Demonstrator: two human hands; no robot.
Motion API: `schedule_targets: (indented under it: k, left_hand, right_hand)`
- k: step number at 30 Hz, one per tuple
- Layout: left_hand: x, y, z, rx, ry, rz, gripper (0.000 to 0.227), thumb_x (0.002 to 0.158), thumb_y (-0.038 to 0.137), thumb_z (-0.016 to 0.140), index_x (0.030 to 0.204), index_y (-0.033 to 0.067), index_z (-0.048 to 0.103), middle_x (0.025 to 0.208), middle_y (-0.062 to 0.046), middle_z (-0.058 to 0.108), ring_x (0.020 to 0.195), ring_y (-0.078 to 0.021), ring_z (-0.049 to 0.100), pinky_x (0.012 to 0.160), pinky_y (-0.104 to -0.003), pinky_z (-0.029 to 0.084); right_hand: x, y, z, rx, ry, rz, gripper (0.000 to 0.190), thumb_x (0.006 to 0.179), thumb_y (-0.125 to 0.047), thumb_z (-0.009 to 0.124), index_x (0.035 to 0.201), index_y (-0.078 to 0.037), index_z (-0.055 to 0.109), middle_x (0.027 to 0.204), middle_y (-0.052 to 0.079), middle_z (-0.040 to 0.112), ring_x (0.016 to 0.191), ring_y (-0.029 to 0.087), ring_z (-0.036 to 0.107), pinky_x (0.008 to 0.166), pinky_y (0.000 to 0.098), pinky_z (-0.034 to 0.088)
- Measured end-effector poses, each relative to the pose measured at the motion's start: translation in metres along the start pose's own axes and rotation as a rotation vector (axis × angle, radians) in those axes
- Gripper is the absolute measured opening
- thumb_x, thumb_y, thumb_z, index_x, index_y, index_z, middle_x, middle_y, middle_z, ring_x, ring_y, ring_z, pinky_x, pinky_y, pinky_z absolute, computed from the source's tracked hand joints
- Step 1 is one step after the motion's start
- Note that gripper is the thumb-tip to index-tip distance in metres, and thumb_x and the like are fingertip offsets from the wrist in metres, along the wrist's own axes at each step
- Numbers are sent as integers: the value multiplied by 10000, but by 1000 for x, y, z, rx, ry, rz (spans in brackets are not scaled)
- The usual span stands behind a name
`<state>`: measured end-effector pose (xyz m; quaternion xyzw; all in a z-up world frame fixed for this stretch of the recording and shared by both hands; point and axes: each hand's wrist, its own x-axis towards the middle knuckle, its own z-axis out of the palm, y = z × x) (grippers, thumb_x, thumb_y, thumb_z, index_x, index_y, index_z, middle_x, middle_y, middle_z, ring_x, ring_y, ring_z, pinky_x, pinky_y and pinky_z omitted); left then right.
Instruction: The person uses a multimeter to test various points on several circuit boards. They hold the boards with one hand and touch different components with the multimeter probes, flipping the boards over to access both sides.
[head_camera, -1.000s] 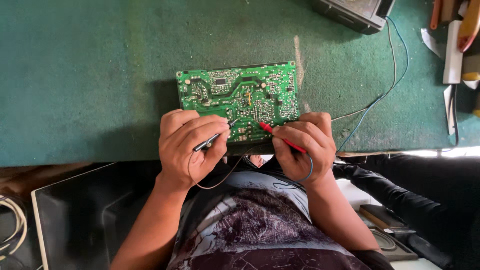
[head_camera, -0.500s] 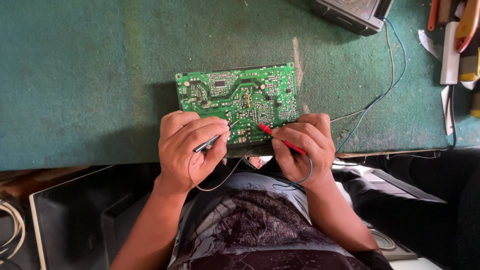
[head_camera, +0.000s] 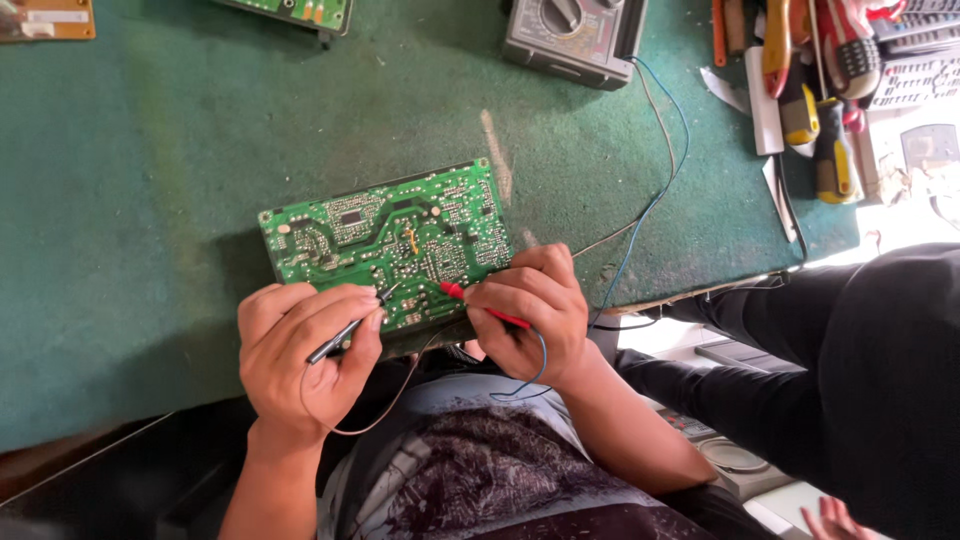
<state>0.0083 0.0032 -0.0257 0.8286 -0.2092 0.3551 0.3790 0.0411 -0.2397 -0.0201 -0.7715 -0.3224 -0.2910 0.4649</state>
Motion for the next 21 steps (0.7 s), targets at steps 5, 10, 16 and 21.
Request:
schedule_targets:
  k: [5, 10, 16, 21]
  left_hand:
    - [-1, -2, 1, 10, 0, 4, 84, 985, 191, 772, 992, 119, 815, 959, -27, 814, 788, -281, 620, 877, -426, 542]
    - [-1, -1, 1, 0, 7, 1, 95, 1001, 199, 761, 986, 120, 811, 948, -20, 812, 784, -279, 616, 877, -423, 534]
    - [-2, -2, 1, 13, 5, 8, 86, 996, 194, 772, 989, 118, 812, 945, -25, 810, 784, -273, 610, 879, -428, 537]
    - [-1, 13, -6, 42, -108, -117, 63, 1022, 122, 746, 1068, 80, 736, 1068, -68, 828, 920, -260, 650, 959, -406, 465]
  right_hand:
    - [-1, -1, 1, 1, 11, 10, 82, 949, -149, 769, 968, -89, 822, 840, 81, 743, 744, 306, 583, 746, 400, 539]
    - [-1, 0, 2, -11, 23, 7, 81, 946, -156, 774, 965, -100, 829, 828, 75, 740, 739, 302, 589, 742, 392, 538]
    - [0, -1, 3, -16, 43, 8, 87, 951, -168, 770, 950, -106, 832, 817, 65, 738, 727, 294, 588, 727, 391, 537]
    - [2, -5, -6, -128, -119, 15, 103, 1020, -188, 666, 1005, -110, 731, 901, 13, 759, 796, 269, 597, 803, 406, 422]
